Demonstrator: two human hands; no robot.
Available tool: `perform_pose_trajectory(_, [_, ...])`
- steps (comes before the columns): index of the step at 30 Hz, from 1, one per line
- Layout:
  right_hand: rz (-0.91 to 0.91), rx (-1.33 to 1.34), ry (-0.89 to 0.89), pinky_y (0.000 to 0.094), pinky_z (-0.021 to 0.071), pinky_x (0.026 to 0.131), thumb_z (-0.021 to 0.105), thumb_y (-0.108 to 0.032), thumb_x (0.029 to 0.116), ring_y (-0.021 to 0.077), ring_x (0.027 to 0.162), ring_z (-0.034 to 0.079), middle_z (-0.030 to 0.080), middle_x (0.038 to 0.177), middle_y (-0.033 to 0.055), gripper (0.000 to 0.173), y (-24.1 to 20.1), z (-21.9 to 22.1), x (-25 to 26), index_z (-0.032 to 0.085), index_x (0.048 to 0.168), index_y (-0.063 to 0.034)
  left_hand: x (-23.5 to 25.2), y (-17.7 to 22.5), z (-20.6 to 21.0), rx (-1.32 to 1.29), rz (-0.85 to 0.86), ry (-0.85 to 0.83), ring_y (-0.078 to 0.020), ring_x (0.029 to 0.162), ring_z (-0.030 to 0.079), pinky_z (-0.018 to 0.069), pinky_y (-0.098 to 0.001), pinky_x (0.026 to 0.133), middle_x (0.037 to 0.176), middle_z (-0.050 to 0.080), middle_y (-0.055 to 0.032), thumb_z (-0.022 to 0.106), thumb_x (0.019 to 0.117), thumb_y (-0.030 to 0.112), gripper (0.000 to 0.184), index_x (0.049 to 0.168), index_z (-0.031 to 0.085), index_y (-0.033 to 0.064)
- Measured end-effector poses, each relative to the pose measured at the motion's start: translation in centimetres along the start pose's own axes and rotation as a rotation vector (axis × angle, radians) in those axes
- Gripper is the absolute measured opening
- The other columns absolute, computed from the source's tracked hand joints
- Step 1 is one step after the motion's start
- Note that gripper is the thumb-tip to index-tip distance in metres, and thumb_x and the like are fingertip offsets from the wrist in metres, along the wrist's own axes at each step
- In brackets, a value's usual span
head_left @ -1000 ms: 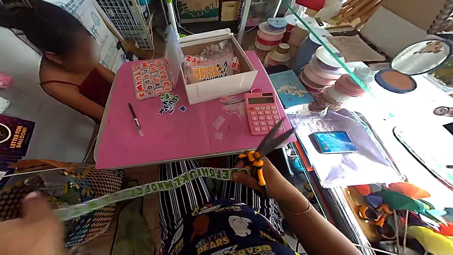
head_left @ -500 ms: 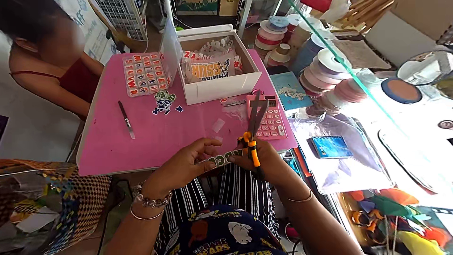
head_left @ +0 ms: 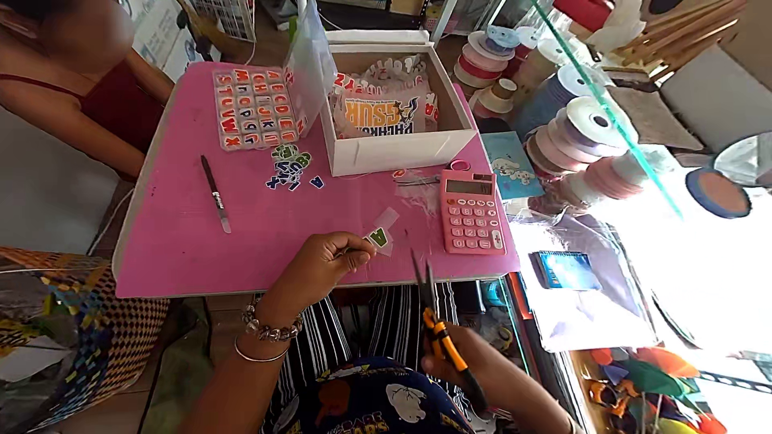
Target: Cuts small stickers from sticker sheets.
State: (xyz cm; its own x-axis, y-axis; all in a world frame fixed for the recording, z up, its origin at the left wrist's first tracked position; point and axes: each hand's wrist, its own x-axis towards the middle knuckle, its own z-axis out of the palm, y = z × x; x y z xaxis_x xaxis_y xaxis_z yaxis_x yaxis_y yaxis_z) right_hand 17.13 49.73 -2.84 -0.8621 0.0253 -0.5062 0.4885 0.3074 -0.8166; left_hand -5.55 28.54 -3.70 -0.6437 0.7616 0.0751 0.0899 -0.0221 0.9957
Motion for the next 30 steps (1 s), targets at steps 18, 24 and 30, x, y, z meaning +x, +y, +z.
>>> perform_pose_trajectory(18, [0.151,0.013,-0.056,0.0233,0.0477,0.054,0.074,-0.057,0.0858,0.0031,0.054,0.055,0.056,0.063,-0.0079,0.045,-0.2,1.1,4.1,0.062,0.087,-0.0137,-0.3,0.4,-1.3,0.034,-0.107,-0.204,0.0045,0.079,0.063,0.0523,-0.0113,0.069,0.112,0.071,0.0057,0.061,0.1,0.013,0.024,0.121,0.072,0.0105])
perform_pose_trajectory(24, [0.153,0.025,-0.063,0.0229,0.0485,0.053,0.074,-0.056,0.0858,0.0032,0.054,0.056,0.056,0.062,-0.0074,0.045,-0.4,1.1,4.2,0.06,0.085,-0.0138,-0.1,0.3,-1.4,0.028,-0.107,-0.251,0.0038,0.083,0.064,0.0539,-0.0125,0.073,0.115,0.07,0.0044,0.061,0.0996,0.011,0.024,0.121,0.072,0.0094])
perform_pose_trajectory(30, [0.154,0.027,-0.05,0.0232,0.0499,0.054,0.075,-0.056,0.0854,0.0036,0.054,0.057,0.057,0.062,-0.007,0.045,-0.5,1.2,4.4,0.06,0.084,-0.0134,-0.1,0.1,-1.5,0.027,-0.089,-0.259,0.0041,0.083,0.063,0.0536,-0.0124,0.073,0.115,0.07,0.0037,0.059,0.0997,0.01,0.024,0.121,0.072,0.0085])
